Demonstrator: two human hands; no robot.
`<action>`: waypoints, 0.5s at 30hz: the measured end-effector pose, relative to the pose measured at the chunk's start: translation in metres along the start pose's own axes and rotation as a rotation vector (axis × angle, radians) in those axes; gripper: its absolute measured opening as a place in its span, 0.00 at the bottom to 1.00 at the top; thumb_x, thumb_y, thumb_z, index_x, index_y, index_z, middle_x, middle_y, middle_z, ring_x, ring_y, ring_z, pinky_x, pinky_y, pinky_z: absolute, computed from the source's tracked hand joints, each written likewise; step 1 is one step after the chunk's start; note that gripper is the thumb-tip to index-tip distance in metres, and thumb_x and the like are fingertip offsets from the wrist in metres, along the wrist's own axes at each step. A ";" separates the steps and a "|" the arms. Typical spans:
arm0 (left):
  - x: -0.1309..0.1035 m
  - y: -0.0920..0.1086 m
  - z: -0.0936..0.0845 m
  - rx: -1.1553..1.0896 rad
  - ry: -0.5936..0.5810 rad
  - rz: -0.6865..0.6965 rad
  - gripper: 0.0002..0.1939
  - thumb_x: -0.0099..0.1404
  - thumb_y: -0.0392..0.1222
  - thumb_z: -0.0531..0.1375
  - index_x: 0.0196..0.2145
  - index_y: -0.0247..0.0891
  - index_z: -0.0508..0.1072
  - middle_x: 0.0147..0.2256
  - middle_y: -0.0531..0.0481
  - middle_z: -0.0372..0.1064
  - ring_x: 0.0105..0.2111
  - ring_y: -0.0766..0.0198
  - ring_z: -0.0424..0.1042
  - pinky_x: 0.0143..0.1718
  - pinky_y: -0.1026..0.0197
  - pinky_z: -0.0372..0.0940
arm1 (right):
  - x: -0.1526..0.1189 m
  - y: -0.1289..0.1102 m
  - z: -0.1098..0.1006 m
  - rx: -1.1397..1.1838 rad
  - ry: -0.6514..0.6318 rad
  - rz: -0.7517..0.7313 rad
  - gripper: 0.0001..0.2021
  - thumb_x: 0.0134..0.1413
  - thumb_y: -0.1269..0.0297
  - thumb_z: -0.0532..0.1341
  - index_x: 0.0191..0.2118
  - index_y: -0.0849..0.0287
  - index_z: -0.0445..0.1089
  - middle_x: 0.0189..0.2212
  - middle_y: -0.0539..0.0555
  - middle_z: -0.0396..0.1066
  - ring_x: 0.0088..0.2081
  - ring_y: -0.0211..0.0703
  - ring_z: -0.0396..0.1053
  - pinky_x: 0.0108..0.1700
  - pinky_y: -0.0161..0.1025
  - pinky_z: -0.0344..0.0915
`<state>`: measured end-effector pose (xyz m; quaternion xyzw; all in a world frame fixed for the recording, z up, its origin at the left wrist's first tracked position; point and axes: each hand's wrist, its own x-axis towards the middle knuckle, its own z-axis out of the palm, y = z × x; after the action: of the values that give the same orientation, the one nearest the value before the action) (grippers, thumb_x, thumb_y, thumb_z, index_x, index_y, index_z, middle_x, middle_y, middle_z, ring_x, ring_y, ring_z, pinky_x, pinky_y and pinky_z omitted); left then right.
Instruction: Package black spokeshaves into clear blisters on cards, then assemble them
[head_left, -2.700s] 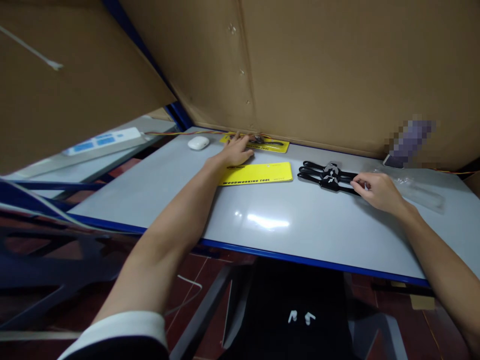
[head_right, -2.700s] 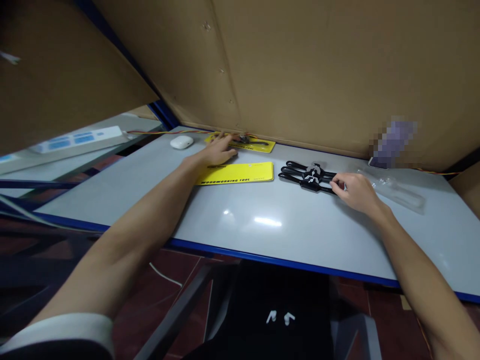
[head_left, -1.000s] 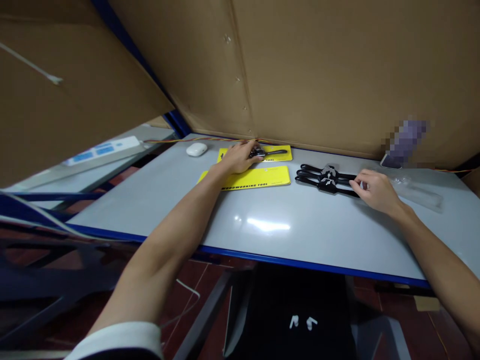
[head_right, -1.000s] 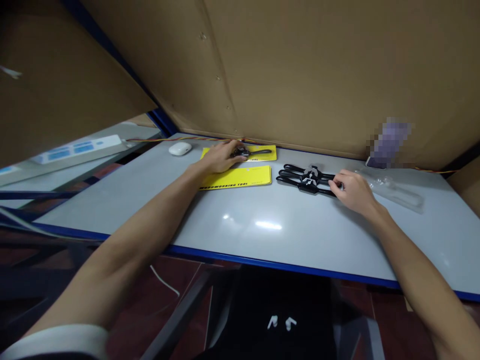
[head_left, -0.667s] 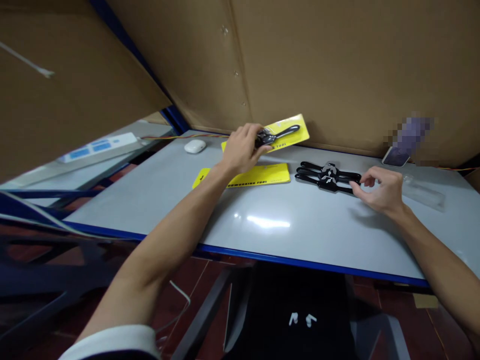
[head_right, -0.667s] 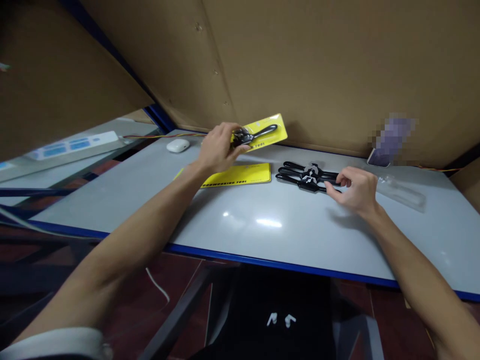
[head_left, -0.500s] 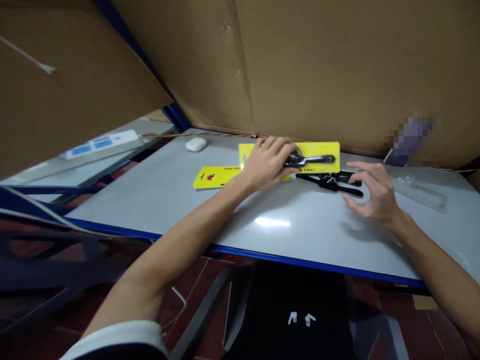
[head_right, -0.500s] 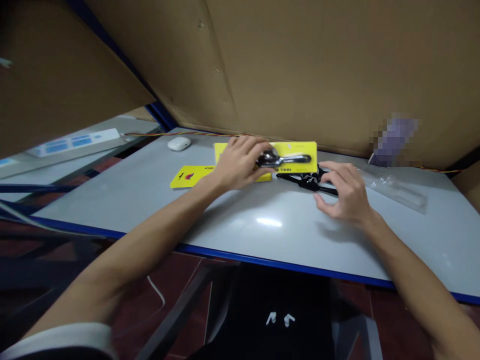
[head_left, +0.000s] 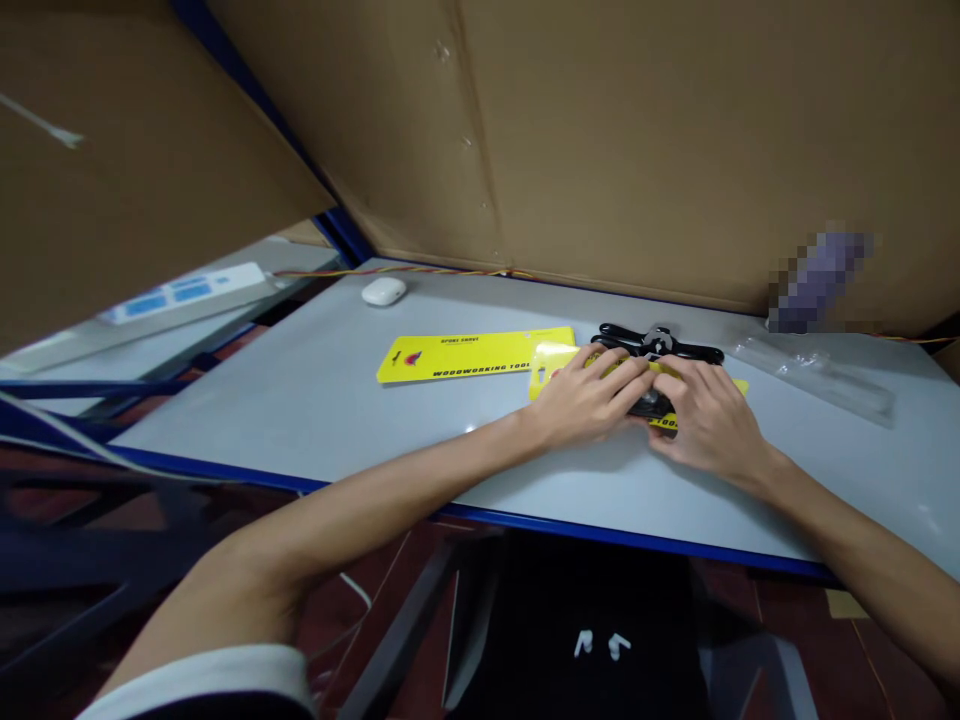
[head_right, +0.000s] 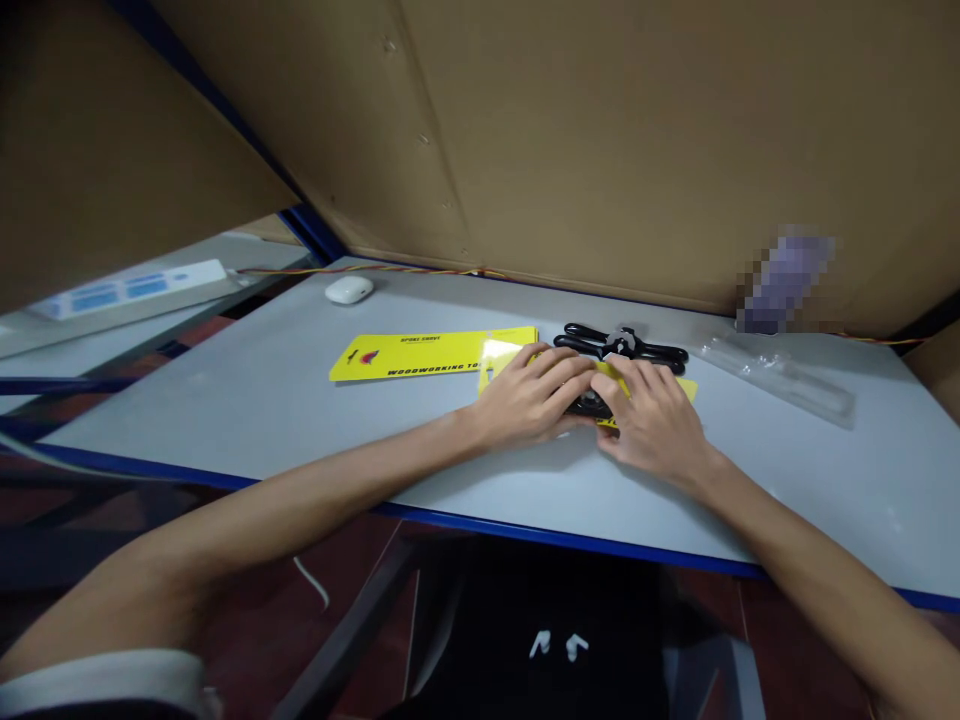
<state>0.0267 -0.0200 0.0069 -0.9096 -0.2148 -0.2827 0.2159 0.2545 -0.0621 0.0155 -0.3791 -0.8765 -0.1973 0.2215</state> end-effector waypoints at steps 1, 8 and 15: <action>0.001 -0.003 -0.002 -0.036 0.004 -0.008 0.26 0.78 0.60 0.52 0.58 0.37 0.73 0.55 0.37 0.76 0.54 0.49 0.73 0.53 0.48 0.66 | 0.000 0.002 0.000 -0.008 -0.019 0.011 0.30 0.57 0.64 0.65 0.64 0.53 0.60 0.58 0.65 0.71 0.51 0.63 0.70 0.50 0.56 0.66; -0.003 -0.057 -0.020 -0.271 0.098 -0.420 0.24 0.76 0.59 0.48 0.52 0.41 0.75 0.42 0.42 0.77 0.44 0.52 0.74 0.48 0.48 0.67 | 0.001 0.018 -0.002 -0.059 -0.068 0.106 0.42 0.52 0.62 0.66 0.73 0.56 0.57 0.44 0.62 0.70 0.40 0.58 0.66 0.43 0.51 0.65; 0.001 -0.060 0.001 -1.104 0.217 -1.001 0.20 0.70 0.59 0.51 0.30 0.42 0.66 0.23 0.53 0.60 0.24 0.63 0.63 0.27 0.60 0.60 | 0.003 0.023 -0.006 -0.127 -0.048 0.184 0.38 0.55 0.52 0.66 0.71 0.56 0.63 0.42 0.60 0.71 0.38 0.53 0.68 0.37 0.45 0.63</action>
<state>-0.0033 0.0300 0.0227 -0.6466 -0.4070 -0.5017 -0.4056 0.2709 -0.0484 0.0260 -0.4757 -0.8289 -0.2223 0.1931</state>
